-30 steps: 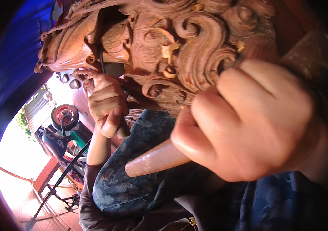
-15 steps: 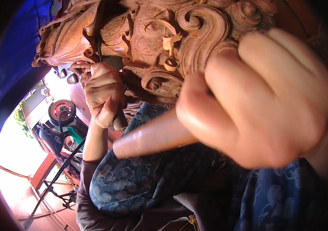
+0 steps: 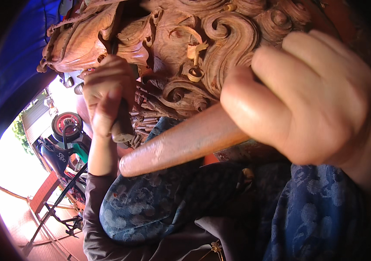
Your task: The person is carving a large, ornate wooden piece using a chisel and mallet. They repeatedly strike the chisel to shape the wood, occasionally switching chisels from a nearby basket.
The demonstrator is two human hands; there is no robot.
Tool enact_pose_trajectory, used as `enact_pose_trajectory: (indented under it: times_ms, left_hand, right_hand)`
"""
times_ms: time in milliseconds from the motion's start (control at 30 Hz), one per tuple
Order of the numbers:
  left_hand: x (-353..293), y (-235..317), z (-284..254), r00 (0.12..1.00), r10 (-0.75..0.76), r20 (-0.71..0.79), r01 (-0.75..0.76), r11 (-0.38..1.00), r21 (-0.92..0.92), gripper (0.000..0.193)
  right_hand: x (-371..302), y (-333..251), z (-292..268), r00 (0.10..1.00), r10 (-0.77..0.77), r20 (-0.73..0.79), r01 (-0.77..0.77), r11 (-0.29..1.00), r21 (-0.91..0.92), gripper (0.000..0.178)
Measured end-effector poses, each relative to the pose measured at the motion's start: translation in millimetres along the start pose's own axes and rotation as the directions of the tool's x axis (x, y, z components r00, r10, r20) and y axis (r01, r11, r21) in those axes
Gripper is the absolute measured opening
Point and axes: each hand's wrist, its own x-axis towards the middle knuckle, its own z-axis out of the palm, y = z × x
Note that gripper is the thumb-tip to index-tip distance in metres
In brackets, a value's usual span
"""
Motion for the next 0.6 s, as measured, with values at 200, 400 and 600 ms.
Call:
enact_pose_trajectory:
  times_ms: [200,400,600]
  left_hand:
    - [24.9,43.3,28.5,0.894,0.410,0.182,-0.429,0.900,0.080,0.031]
    - [-5.9,4.7,23.1,0.963,0.217,0.159,-0.238,0.963,0.127,0.026]
    - [-13.3,-8.9,14.2,0.982,0.136,0.127,-0.157,0.972,0.176,0.037]
  right_hand:
    - [-19.4,-20.2,1.4,0.999,-0.006,0.035,0.003,0.997,0.075,0.017]
    - [-31.0,-20.1,4.0,0.996,0.057,0.063,-0.060,0.998,0.034,0.018]
    - [-27.9,-19.5,2.5,0.992,0.090,0.091,-0.092,0.995,0.024,0.019]
